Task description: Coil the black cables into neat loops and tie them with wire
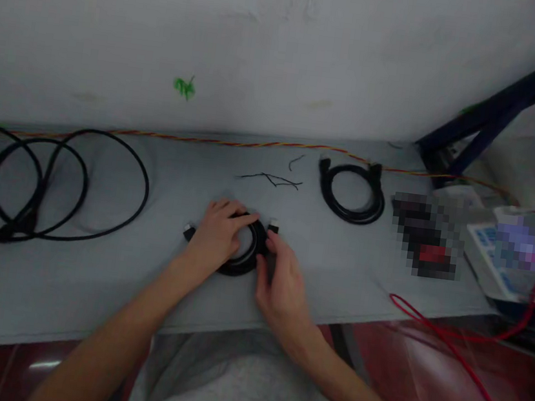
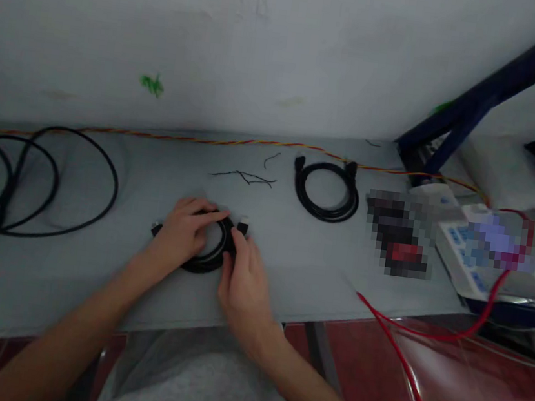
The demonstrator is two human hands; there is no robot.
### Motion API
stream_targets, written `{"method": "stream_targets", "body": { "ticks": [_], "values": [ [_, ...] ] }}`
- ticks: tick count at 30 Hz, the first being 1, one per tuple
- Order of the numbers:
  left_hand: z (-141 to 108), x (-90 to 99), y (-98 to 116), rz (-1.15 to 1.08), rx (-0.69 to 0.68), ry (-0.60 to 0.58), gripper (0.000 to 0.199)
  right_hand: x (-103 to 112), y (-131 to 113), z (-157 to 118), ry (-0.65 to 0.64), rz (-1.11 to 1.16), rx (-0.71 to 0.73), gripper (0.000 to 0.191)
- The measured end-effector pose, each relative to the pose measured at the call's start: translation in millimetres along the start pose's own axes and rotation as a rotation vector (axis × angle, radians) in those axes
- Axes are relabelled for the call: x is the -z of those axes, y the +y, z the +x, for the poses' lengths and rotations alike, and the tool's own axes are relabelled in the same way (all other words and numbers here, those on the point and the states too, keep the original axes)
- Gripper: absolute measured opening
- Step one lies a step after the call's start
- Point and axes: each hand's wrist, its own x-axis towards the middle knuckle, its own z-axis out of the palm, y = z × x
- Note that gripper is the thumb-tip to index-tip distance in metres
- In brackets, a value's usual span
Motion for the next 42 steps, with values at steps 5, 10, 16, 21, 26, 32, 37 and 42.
{"method": "stream_targets", "body": {
  "ticks": [5, 10, 16, 21, 26, 32, 37, 42],
  "values": [
    [3, -0.7, -9, -0.05, -0.043, 0.037, 0.059, 0, 1, -1, 0.035, -0.018, 0.009, 0.047],
    [1, -8.6, -7, -0.027, -0.004, 0.096, 0.057, 8, -3, 8, -0.005, -0.042, 0.044, 0.046],
    [0, -13.8, -3, -0.103, 0.068, 0.186, 0.052, 14, -3, 9, -0.127, -0.2, 0.225, 0.026],
    [2, -14.1, -6, -0.14, 0.065, 0.168, 0.059, 30, 11, 18, -0.271, -0.271, 0.391, 0.028],
    [1, -16.2, -6, -0.17, 0.076, 0.197, 0.055, 44, 10, 39, -0.524, -0.219, 0.556, 0.046],
    [1, -14.3, -4, -0.204, 0.097, 0.211, 0.057, 35, 16, 47, -0.605, 0.048, 0.572, 0.032],
    [2, -9.5, -7, -0.277, 0.143, 0.217, 0.05, 23, 24, 46, -0.587, 0.137, 0.55, 0.027],
    [7, -0.5, -8, -0.467, 0.191, 0.26, 0.029, 23, 25, 47, -0.604, 0.137, 0.556, 0.03]
  ]
}}
